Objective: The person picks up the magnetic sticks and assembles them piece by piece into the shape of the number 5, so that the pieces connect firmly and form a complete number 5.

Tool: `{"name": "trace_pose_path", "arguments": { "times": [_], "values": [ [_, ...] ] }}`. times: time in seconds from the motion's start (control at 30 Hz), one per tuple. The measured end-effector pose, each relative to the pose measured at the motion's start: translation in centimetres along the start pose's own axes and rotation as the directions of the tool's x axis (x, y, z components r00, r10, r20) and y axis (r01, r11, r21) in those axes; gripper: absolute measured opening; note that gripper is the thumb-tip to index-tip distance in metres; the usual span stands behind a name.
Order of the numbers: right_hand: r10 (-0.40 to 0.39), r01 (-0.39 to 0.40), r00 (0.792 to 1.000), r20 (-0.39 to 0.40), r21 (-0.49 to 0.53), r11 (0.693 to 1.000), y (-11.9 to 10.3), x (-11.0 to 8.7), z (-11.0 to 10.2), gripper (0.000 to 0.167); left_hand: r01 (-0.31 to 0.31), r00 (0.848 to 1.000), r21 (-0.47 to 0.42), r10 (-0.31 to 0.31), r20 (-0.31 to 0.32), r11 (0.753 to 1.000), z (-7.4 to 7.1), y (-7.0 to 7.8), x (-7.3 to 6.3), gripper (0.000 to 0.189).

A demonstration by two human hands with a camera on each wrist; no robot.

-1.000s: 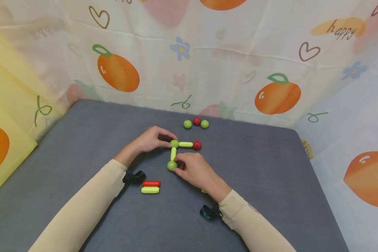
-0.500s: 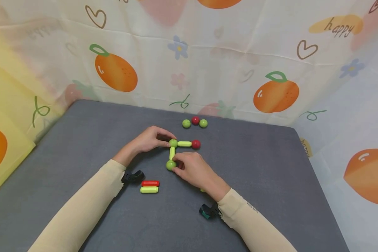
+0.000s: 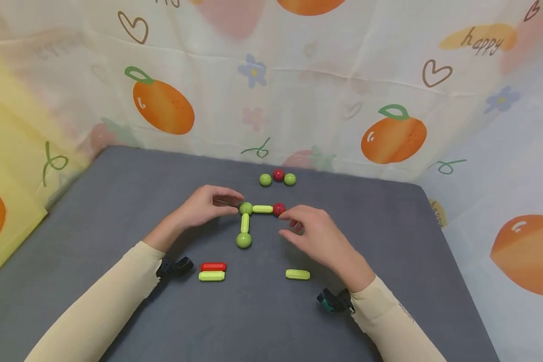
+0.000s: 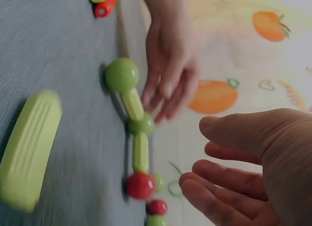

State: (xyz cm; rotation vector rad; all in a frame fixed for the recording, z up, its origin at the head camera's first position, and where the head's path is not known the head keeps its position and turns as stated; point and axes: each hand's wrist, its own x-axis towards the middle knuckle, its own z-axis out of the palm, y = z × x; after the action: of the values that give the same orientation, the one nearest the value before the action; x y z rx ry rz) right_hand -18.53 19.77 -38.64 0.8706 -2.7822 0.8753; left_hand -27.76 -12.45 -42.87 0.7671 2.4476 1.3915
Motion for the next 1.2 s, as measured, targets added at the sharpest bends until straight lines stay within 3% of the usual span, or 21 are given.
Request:
{"name": "trace_pose_path", "arguments": {
  "times": [0.17, 0.37, 0.7, 0.87, 1.2],
  "values": [
    [-0.007, 0.007, 1.0, 0.003, -0.072, 0.997, 0.6, -2.7, -1.2, 0.028, -0.018, 0.999, -0.04, 0.016, -0.031, 0.999, 1.3, 1.7, -3.0, 0.039],
    [-0.017, 0.019, 1.0, 0.022, -0.09, 0.996, 0.7, -5.3, -0.4, 0.025, -0.009, 1.0, -0.033, 0.008, -0.025, 0.999, 3.2, 2.7, -4.7, 0.038],
    [0.054, -0.048, 0.987, 0.151, -0.042, 0.998, 0.7, -6.8, 1.7, 0.02, 0.015, 1.0, 0.076, -0.013, -0.023, 0.997, 4.8, 2.7, -5.1, 0.031],
    [0.044, -0.04, 0.986, 0.163, -0.024, 0.999, 0.7, -6.7, 2.2, 0.018, 0.008, 1.0, 0.126, -0.007, -0.011, 0.992, 4.9, 3.0, -5.0, 0.028],
    [-0.006, 0.032, 0.989, 0.148, -0.177, 0.984, 0.0, -6.5, 2.8, 0.018, 0.026, 0.999, 0.167, -0.02, -0.032, 0.986, 5.3, 3.0, -4.8, 0.026]
  ]
}}
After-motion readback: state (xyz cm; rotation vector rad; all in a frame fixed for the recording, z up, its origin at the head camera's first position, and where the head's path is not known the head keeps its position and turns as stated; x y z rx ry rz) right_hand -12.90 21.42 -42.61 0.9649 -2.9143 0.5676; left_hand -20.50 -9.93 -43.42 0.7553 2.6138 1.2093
